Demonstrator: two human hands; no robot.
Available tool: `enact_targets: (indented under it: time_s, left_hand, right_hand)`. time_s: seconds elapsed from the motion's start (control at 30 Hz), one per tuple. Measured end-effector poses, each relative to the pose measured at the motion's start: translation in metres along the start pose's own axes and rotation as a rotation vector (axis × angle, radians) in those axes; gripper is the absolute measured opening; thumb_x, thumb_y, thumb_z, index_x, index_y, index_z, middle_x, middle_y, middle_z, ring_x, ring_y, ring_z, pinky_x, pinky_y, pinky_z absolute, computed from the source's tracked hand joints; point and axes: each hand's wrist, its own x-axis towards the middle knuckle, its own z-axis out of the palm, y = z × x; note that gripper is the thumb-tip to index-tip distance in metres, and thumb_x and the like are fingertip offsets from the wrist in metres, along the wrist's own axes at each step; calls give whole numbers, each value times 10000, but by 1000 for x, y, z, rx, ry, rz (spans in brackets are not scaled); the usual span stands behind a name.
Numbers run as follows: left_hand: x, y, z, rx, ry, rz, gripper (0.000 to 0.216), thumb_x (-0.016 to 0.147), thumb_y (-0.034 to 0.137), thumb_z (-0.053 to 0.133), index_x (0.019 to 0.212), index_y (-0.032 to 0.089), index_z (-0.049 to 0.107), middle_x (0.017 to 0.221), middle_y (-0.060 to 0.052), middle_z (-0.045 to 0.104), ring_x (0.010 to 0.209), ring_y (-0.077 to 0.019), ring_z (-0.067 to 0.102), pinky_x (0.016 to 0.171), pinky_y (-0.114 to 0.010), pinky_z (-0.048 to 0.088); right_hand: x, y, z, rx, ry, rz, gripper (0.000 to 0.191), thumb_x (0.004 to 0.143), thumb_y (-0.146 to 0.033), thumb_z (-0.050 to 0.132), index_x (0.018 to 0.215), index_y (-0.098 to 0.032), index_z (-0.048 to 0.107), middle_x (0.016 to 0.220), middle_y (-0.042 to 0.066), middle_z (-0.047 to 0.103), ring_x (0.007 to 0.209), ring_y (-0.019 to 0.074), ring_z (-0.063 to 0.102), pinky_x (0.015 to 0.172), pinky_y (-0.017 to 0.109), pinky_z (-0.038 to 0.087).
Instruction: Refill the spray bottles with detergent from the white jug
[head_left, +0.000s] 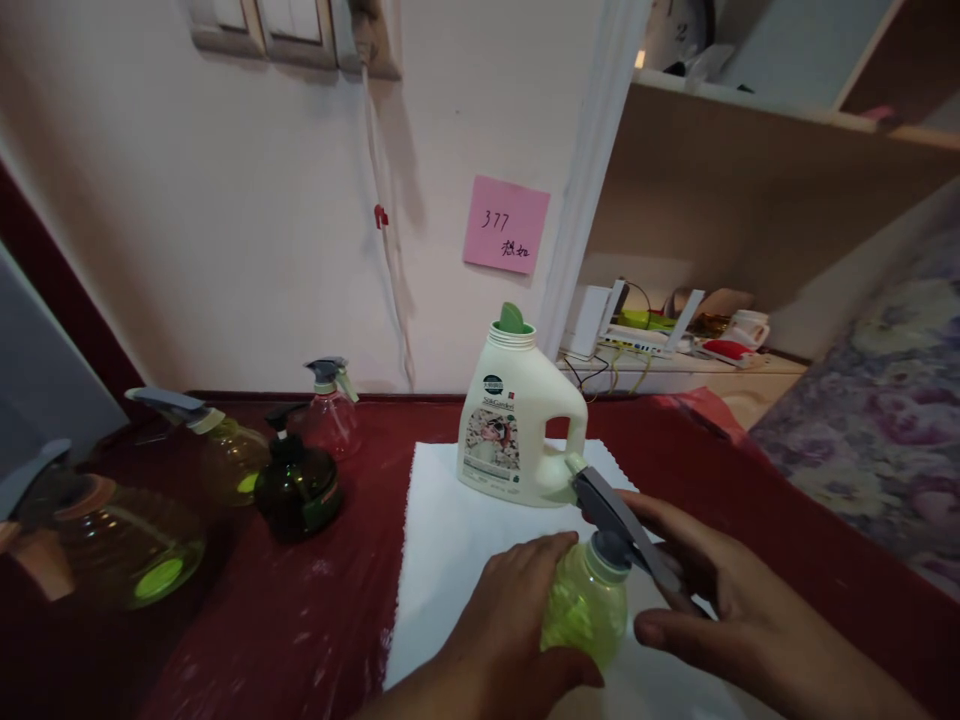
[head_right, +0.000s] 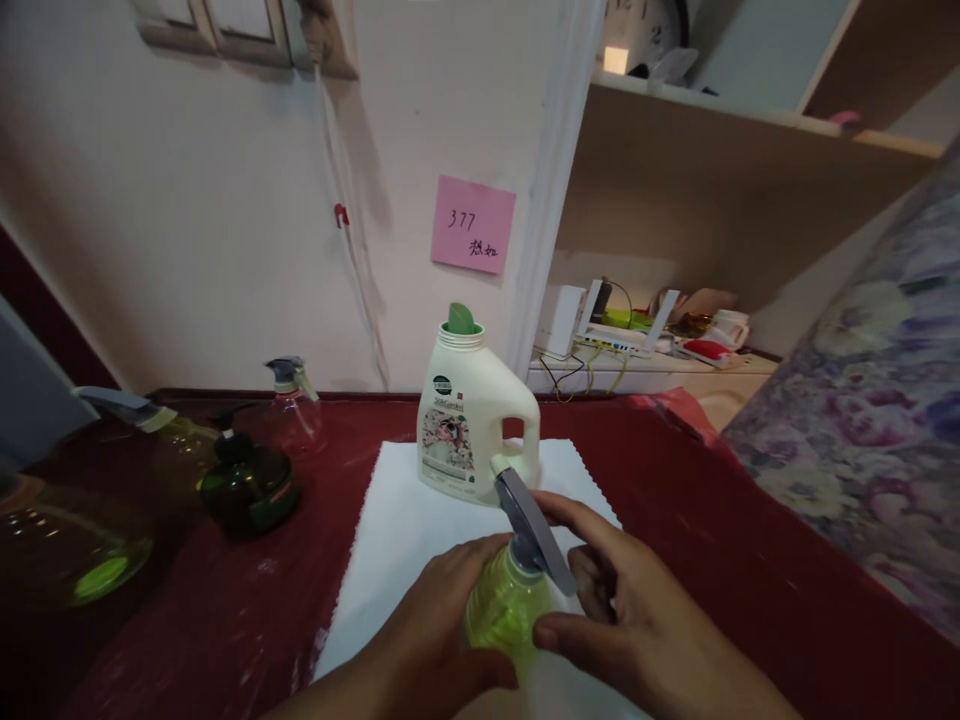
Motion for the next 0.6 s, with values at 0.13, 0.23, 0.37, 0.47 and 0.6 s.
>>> enact_targets:
  time_s: [0.13, 0.23, 0.37, 0.47, 0.6]
  left_hand:
    - [4, -6, 2, -1, 12, 22, 969, 578, 165, 893, 1456, 215, 486, 1478, -117, 560, 1338, -362, 506, 1134, -519, 385]
    - [3, -8, 0, -49, -9, 38, 969, 600, 167, 879, 1473, 248, 469, 1495, -97, 543, 1359, -355, 482, 1160, -516, 351]
    - [1, -15, -2, -100, -28, 62, 1001, 638, 178, 860, 1522, 272, 401, 1558, -83, 475, 1422, -352, 411, 1199, -511, 296]
    - [2, -24, -2, -128, -25, 121, 959, 683, 266, 852, 1527, 268, 399, 1563, -115, 465, 1424, -387, 410, 1186, -558, 309]
    - [2, -28, -5, -140, -20, 213, 920, 725, 433, 838, 1529, 287, 416, 1527, -130, 512, 1380, -420, 468, 1149, -591, 361]
  right_hand:
    - [4, 1, 11, 235, -119, -25, 688, 799, -456, 760, 1428, -305, 526, 1050, 42, 706, 926, 247, 663, 858, 375, 565]
    - [8, -1, 18, 310, -134, -122, 426, 876, -435, 709, 1270, -287, 641, 1099, 29, 651, 1056, 224, 605, 932, 336, 505]
    - [11, 6, 26, 283, -84, -200, 275, 911, -447, 669, 1110, -260, 695, 978, 8, 589, 1021, 209, 570, 858, 296, 465]
    - [14, 11, 31, 297, -38, -208, 321, 878, -478, 689, 1083, -231, 689, 950, 11, 585, 924, 200, 556, 784, 296, 449]
    - [15, 11, 37, 337, -9, -209, 279, 839, -423, 719, 1004, -202, 679, 868, -5, 564, 812, 172, 514, 716, 285, 423]
